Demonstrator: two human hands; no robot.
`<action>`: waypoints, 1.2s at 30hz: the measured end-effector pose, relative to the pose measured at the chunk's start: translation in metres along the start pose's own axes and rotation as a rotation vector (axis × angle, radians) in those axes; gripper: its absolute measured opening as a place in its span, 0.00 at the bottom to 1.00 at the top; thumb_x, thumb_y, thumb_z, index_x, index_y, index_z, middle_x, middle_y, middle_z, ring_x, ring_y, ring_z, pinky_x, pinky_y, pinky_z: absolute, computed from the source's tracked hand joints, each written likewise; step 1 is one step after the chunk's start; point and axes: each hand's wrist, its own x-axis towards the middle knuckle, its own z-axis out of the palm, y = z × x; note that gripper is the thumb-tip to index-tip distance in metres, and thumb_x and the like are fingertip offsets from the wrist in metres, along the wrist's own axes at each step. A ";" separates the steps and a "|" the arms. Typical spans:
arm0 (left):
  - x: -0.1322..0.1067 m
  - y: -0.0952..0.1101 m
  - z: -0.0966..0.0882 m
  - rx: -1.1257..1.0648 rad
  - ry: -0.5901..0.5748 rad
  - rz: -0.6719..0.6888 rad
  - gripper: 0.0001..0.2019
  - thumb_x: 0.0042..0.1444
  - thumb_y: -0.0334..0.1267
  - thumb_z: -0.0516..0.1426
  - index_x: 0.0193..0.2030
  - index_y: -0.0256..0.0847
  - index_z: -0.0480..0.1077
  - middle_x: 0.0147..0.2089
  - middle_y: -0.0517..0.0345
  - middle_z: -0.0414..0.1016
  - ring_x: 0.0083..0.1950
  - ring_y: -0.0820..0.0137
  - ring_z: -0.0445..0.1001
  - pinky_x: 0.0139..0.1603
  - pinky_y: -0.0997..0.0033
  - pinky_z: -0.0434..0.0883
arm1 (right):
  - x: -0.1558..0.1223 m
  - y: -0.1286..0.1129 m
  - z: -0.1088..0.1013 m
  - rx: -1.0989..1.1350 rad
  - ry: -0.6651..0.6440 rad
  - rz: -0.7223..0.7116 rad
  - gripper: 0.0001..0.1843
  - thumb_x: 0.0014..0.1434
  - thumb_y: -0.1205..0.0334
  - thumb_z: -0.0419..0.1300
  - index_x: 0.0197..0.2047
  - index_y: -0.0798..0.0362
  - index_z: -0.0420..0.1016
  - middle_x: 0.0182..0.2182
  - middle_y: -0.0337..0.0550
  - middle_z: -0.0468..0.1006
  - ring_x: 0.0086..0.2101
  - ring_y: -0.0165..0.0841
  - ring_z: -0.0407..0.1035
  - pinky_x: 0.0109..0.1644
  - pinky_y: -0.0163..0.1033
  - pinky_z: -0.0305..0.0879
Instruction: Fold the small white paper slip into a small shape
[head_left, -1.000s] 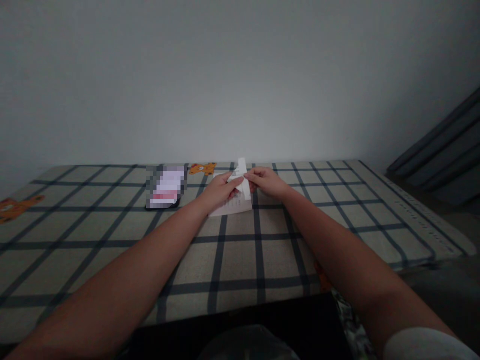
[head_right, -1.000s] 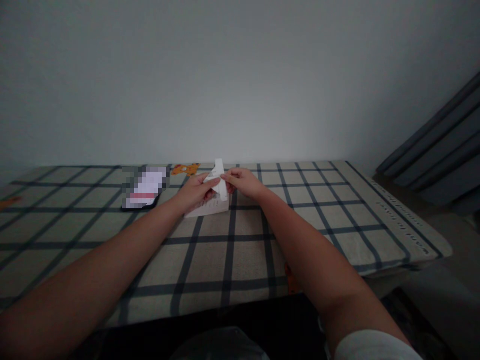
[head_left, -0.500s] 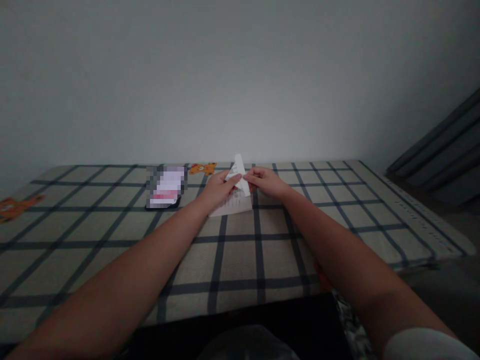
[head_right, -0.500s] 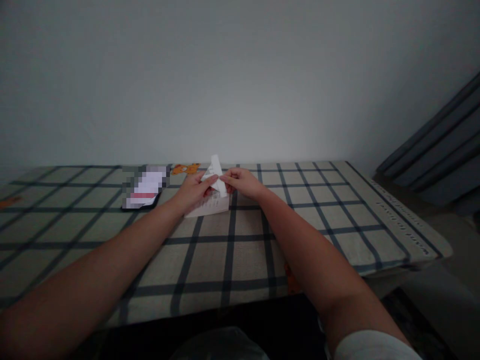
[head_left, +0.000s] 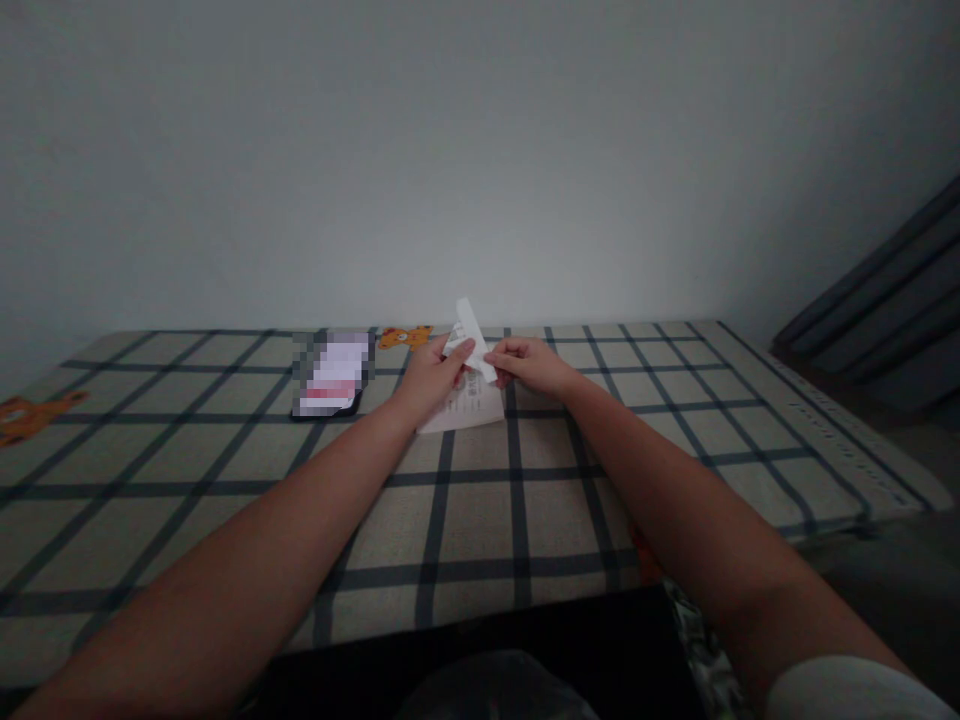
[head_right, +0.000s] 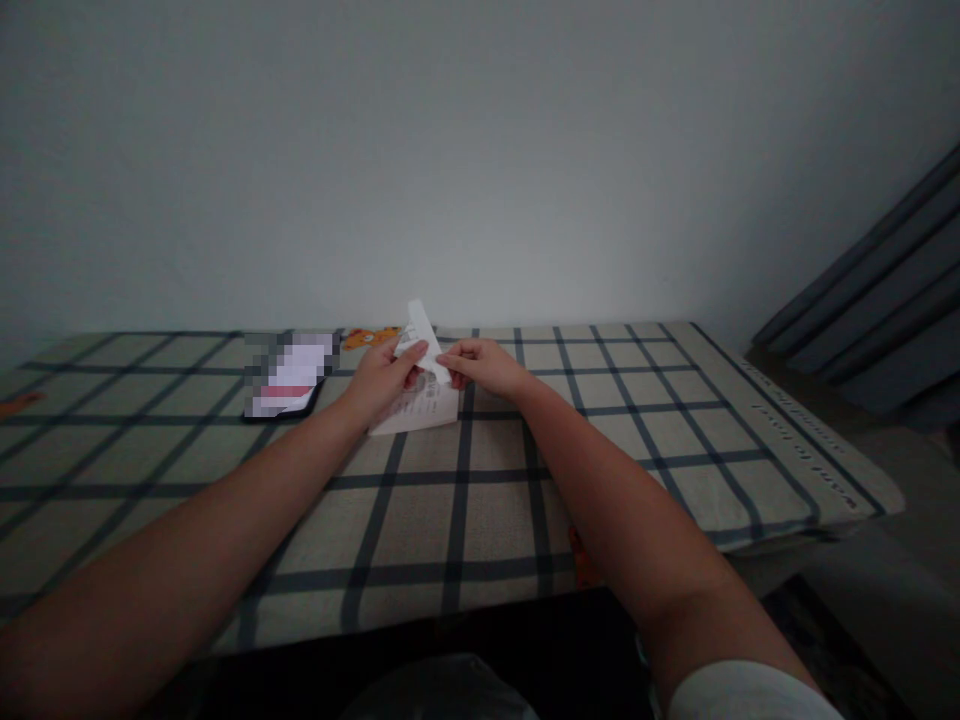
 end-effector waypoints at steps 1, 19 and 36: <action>0.000 0.000 0.000 -0.009 0.005 -0.005 0.16 0.56 0.52 0.60 0.31 0.41 0.70 0.21 0.66 0.64 0.20 0.76 0.60 0.23 0.75 0.58 | 0.000 0.000 0.000 0.000 -0.005 0.003 0.20 0.55 0.45 0.64 0.27 0.55 0.71 0.21 0.37 0.74 0.24 0.27 0.68 0.31 0.33 0.64; -0.004 0.014 0.002 -0.057 0.086 0.019 0.17 0.56 0.52 0.60 0.28 0.42 0.65 0.18 0.66 0.62 0.19 0.76 0.59 0.21 0.75 0.56 | -0.004 -0.009 0.004 -0.073 -0.008 0.032 0.21 0.56 0.44 0.63 0.25 0.54 0.70 0.21 0.38 0.75 0.24 0.27 0.68 0.31 0.34 0.65; 0.007 -0.002 -0.002 -0.093 0.115 0.047 0.18 0.54 0.51 0.62 0.25 0.41 0.64 0.20 0.65 0.62 0.20 0.77 0.60 0.21 0.75 0.56 | -0.005 -0.009 0.005 -0.068 -0.016 0.004 0.20 0.54 0.47 0.65 0.24 0.53 0.66 0.20 0.36 0.73 0.24 0.27 0.67 0.31 0.34 0.64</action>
